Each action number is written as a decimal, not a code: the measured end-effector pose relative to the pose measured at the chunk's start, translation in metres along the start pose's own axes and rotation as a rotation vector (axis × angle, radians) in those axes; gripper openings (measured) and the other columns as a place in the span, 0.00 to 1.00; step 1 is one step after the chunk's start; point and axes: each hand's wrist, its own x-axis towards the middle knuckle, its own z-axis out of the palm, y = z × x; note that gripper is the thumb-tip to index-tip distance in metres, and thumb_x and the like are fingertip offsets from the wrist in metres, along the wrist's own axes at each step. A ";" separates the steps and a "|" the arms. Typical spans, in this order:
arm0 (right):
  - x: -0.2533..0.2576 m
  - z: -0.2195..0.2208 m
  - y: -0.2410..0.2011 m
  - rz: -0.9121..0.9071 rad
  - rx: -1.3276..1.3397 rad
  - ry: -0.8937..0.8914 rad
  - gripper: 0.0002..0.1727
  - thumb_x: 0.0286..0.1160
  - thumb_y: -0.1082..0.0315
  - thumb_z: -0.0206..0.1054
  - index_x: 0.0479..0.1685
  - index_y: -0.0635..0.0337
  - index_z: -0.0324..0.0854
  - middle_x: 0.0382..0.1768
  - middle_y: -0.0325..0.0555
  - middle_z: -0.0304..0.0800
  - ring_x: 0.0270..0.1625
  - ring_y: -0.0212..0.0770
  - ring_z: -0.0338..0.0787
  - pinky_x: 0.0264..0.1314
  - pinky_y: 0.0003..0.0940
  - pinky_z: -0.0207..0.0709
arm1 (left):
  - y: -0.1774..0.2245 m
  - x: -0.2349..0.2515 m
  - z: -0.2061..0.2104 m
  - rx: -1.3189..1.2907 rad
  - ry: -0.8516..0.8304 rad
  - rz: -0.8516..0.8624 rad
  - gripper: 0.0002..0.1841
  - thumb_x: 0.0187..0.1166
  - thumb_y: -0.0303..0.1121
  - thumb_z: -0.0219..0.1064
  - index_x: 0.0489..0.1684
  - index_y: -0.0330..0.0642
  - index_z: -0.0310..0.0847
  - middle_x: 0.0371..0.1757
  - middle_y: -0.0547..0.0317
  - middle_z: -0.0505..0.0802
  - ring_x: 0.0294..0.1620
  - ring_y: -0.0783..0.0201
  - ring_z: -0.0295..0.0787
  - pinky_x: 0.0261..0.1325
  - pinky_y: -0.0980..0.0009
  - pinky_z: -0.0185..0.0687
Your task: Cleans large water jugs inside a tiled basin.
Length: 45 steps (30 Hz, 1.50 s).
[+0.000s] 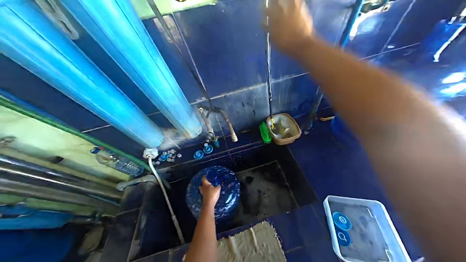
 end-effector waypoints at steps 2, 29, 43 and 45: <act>-0.070 0.137 -0.021 -0.003 0.168 -0.285 0.32 0.82 0.57 0.65 0.82 0.64 0.71 0.82 0.70 0.68 0.86 0.74 0.63 0.85 0.76 0.54 | 0.013 0.005 0.014 -0.271 -0.165 0.076 0.49 0.63 0.20 0.73 0.92 0.36 0.51 0.87 0.32 0.68 0.87 0.37 0.63 0.85 0.42 0.63; -0.406 0.480 -0.117 1.752 1.643 -0.662 0.27 0.96 0.50 0.36 0.68 0.58 0.74 0.50 0.48 0.86 0.48 0.40 0.86 0.49 0.42 0.83 | -0.007 -0.032 0.008 0.174 -0.011 0.337 0.53 0.56 0.53 0.84 0.84 0.30 0.68 0.84 0.29 0.72 0.84 0.30 0.66 0.82 0.31 0.60; -0.286 0.242 0.095 1.055 1.517 -0.057 0.27 0.95 0.55 0.45 0.85 0.59 0.64 0.76 0.50 0.80 0.75 0.45 0.82 0.75 0.48 0.76 | 0.070 -0.025 -0.012 0.612 -0.511 0.609 0.30 0.80 0.49 0.70 0.78 0.43 0.79 0.88 0.50 0.73 0.89 0.49 0.66 0.91 0.32 0.41; -0.284 0.255 0.151 1.211 1.570 0.078 0.29 0.95 0.52 0.41 0.89 0.56 0.58 0.81 0.50 0.75 0.77 0.44 0.81 0.74 0.46 0.77 | 0.083 -0.021 0.005 0.616 -0.426 0.422 0.41 0.84 0.59 0.61 0.91 0.41 0.60 0.92 0.46 0.64 0.94 0.49 0.55 0.93 0.36 0.34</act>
